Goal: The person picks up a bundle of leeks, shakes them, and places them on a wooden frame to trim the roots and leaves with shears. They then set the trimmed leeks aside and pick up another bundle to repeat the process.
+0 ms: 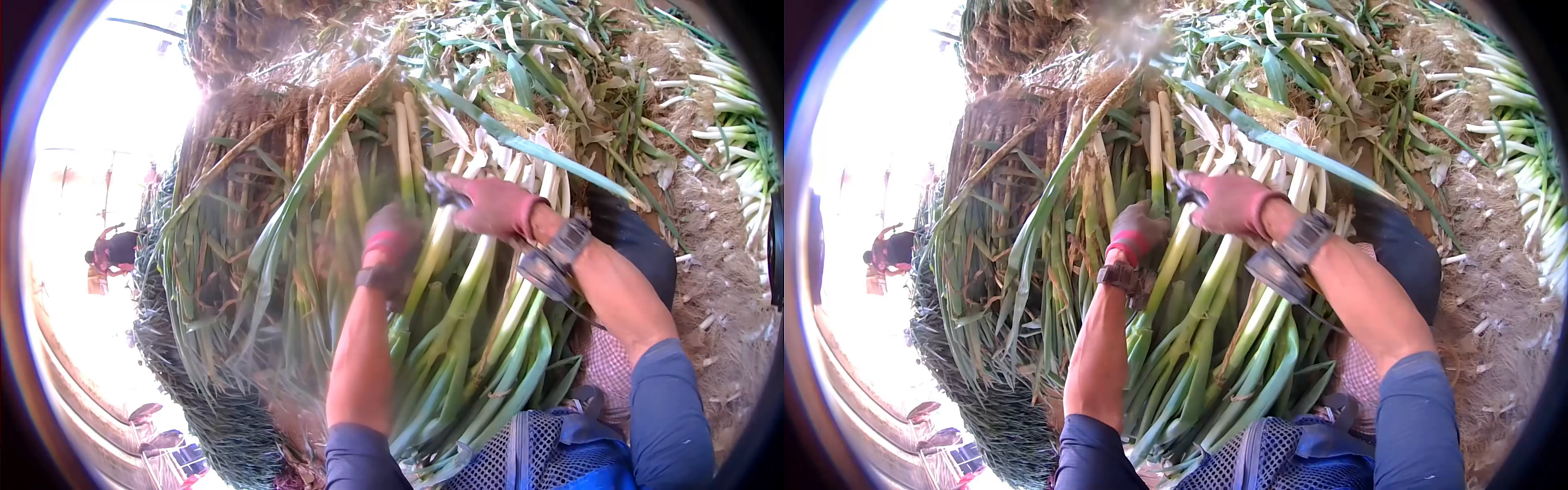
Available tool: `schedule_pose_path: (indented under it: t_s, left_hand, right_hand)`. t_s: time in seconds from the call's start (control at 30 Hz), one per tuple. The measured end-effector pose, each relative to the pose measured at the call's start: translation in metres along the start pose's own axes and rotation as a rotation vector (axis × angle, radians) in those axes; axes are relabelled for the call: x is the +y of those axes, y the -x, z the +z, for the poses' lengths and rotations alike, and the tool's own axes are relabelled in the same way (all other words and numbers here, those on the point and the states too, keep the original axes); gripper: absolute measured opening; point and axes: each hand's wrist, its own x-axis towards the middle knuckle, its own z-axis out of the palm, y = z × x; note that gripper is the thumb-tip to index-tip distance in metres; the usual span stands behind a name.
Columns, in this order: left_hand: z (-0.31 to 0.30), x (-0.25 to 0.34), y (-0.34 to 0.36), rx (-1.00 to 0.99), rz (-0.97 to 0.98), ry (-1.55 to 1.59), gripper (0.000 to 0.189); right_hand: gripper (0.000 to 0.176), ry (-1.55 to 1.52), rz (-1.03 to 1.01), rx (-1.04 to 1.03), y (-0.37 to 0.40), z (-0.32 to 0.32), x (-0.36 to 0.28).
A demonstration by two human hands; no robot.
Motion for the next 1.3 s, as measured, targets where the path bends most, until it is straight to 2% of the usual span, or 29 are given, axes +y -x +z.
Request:
schedule_pose_path:
  t_s: [0.03,0.07,0.13,0.2,0.27,0.33,0.37,0.4,0.43,0.57,0.6,0.63,0.7,0.73,0.77,0.83,0.9,0.97,1.0,1.03,1.1,1.17,1.23,1.3]
  left_hand:
    - [0.000,-0.004,0.008,0.005,-0.001,0.007,0.065]
    - [0.001,-0.009,0.019,0.053,0.131,-0.073,0.063]
    - [-0.004,-0.008,0.034,0.106,0.260,-0.152,0.061]
    - [-0.008,-0.002,0.048,-0.058,0.072,0.077,0.047]
    - [-0.005,0.004,0.065,-0.037,0.085,-0.001,0.040]
    - [0.004,0.005,0.083,0.015,0.140,-0.056,0.025]
    - [0.009,0.004,0.093,0.015,0.138,-0.051,0.025]
    - [0.013,0.005,0.102,0.017,0.216,0.001,0.024]
    - [0.015,0.007,0.111,0.020,0.296,0.054,0.023]
    - [0.026,0.020,0.131,-0.032,0.376,0.072,0.022]
    - [0.030,0.015,0.127,-0.036,0.396,0.071,0.033]
    - [0.035,0.009,0.123,-0.035,0.394,0.077,0.033]
    - [0.041,-0.006,0.114,0.050,0.385,0.321,0.046]
    - [0.044,-0.012,0.107,-0.162,0.207,0.676,0.053]
    - [0.050,-0.015,0.102,-0.149,0.109,0.867,0.049]
    - [0.039,-0.022,0.093,-0.059,0.071,1.248,0.048]
    - [0.050,-0.033,0.068,0.003,-0.001,1.264,0.042]
    - [0.046,-0.036,0.053,0.059,0.023,0.482,0.038]
    - [0.047,-0.034,0.045,0.003,0.053,0.312,0.041]
    - [0.038,-0.025,0.043,0.003,0.056,0.317,0.041]
    - [0.025,-0.010,0.038,-0.149,0.022,0.051,0.042]
    - [0.035,-0.013,0.025,-0.150,0.025,0.006,0.044]
    - [0.039,-0.013,0.021,-0.116,0.026,-0.024,0.042]
    - [0.039,-0.017,0.025,-0.079,0.050,0.054,0.041]
  right_hand:
    - [0.081,-0.047,-0.059,-0.027,0.014,0.007,0.005]
    - [0.082,-0.040,-0.083,-0.075,0.030,0.012,0.011]
    - [0.082,0.025,-0.116,-0.103,0.067,0.015,0.007]
    - [0.082,0.057,-0.087,-0.073,0.089,0.011,0.006]
    - [0.082,0.147,0.001,-0.013,0.104,0.002,0.001]
    - [0.083,0.144,-0.070,0.006,0.110,0.009,0.014]
    - [0.083,0.136,-0.142,0.024,0.112,0.012,0.017]
    - [0.082,0.157,-0.101,-0.064,0.119,0.007,0.005]
    - [0.082,0.161,-0.100,-0.067,0.124,0.001,-0.006]
    - [0.079,0.276,0.021,-0.081,0.117,-0.011,-0.017]
    - [0.080,0.256,-0.030,-0.072,0.112,-0.010,-0.015]
    - [0.082,0.236,-0.081,-0.064,0.108,-0.010,-0.015]
    - [0.080,0.268,-0.118,-0.113,0.100,-0.008,-0.020]
    - [0.080,0.271,-0.102,-0.137,0.094,-0.008,-0.023]
    - [0.080,0.273,-0.085,-0.160,0.088,-0.009,-0.026]
    - [0.080,0.328,-0.030,-0.137,0.079,-0.011,-0.031]
    - [0.078,0.351,0.004,-0.228,0.073,-0.009,-0.038]
    - [0.078,0.374,0.001,-0.271,0.071,-0.006,-0.045]
    - [0.078,0.376,0.017,-0.226,0.068,-0.006,-0.047]
    - [0.078,0.377,0.035,-0.182,0.065,-0.006,-0.048]
    - [0.078,0.373,0.063,-0.168,0.059,-0.007,-0.049]
    - [0.079,0.346,-0.002,-0.239,0.053,-0.004,-0.051]
    - [0.078,0.364,0.032,-0.248,0.041,-0.001,-0.052]
    - [0.076,0.453,0.061,-0.133,0.018,-0.002,-0.043]
